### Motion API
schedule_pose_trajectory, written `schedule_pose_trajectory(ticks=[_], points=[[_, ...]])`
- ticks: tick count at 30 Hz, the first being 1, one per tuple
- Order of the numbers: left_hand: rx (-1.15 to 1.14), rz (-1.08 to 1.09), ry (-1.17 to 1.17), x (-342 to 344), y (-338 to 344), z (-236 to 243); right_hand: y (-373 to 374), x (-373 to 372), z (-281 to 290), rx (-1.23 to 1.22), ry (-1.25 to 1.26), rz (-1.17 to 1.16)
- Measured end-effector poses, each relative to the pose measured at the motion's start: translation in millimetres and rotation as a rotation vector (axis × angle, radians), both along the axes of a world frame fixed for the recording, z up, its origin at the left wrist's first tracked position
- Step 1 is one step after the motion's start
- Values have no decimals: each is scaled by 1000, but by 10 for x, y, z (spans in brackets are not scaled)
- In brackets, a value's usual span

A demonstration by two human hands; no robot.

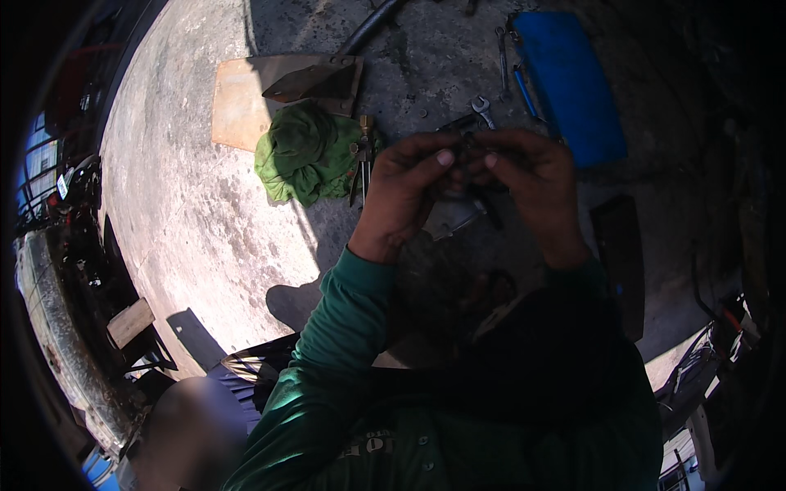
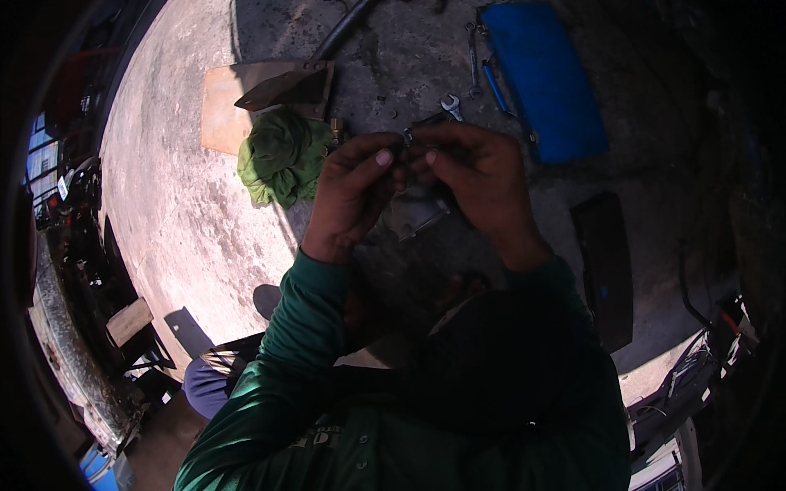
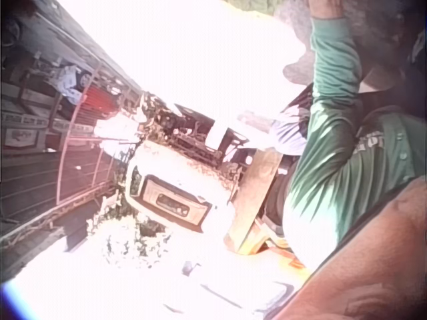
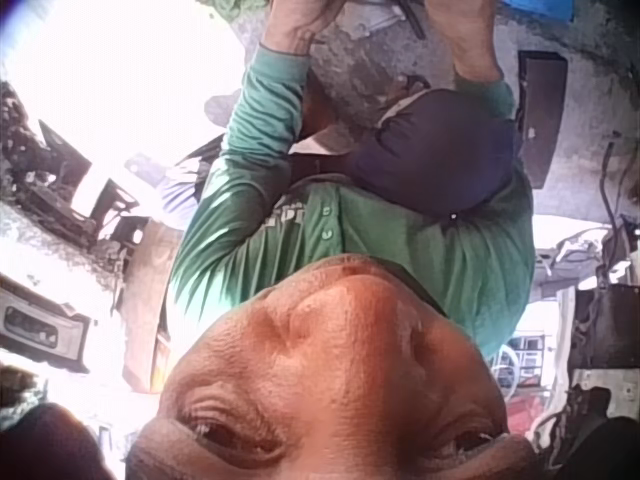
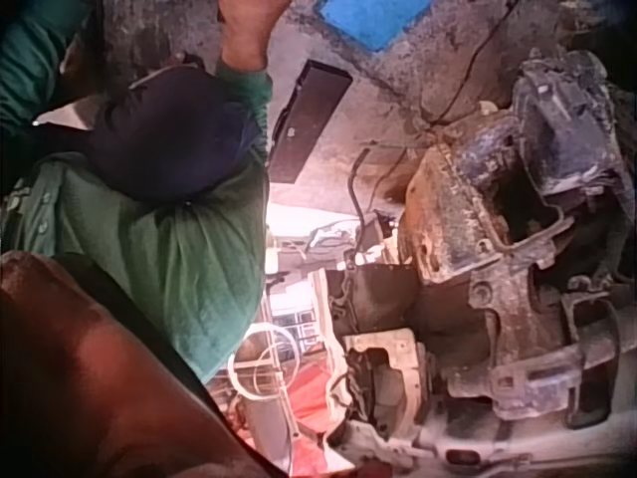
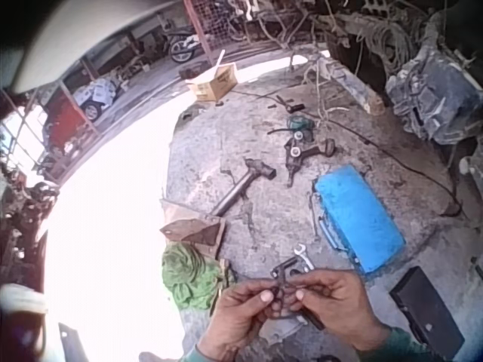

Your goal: The person works on a small brass mechanical component on the ground, using a screwdriver and wrench to adjust and tighten parts. They then retrieve a small box from a motorcycle storage compartment and walk back toward the work area.

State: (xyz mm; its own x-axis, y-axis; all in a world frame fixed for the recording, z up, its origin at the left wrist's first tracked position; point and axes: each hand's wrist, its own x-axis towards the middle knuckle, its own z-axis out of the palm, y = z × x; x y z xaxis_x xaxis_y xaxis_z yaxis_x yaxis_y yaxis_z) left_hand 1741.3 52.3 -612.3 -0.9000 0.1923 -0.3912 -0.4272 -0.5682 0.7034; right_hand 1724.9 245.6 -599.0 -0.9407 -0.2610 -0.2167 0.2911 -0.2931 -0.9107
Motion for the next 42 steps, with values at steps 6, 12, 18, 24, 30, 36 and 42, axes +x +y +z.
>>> schedule_pose_trajectory(ticks=[6,12,18,24,30,36,42], points=[[-33,-7,16,6,-12,-10,18,6,71,111,93,33],[-81,-23,48,2,18,54,39,5,38,170,117,16],[-81,-31,67,3,24,62,42,10,33,174,123,17],[-52,-25,51,1,36,75,41,14,69,269,204,17],[-71,-29,58,-2,32,75,65,-7,49,436,402,40],[-109,-36,63,-3,30,85,53,0,122,500,457,19],[-49,-32,16,-8,33,94,53,-29,110,488,796,57]])
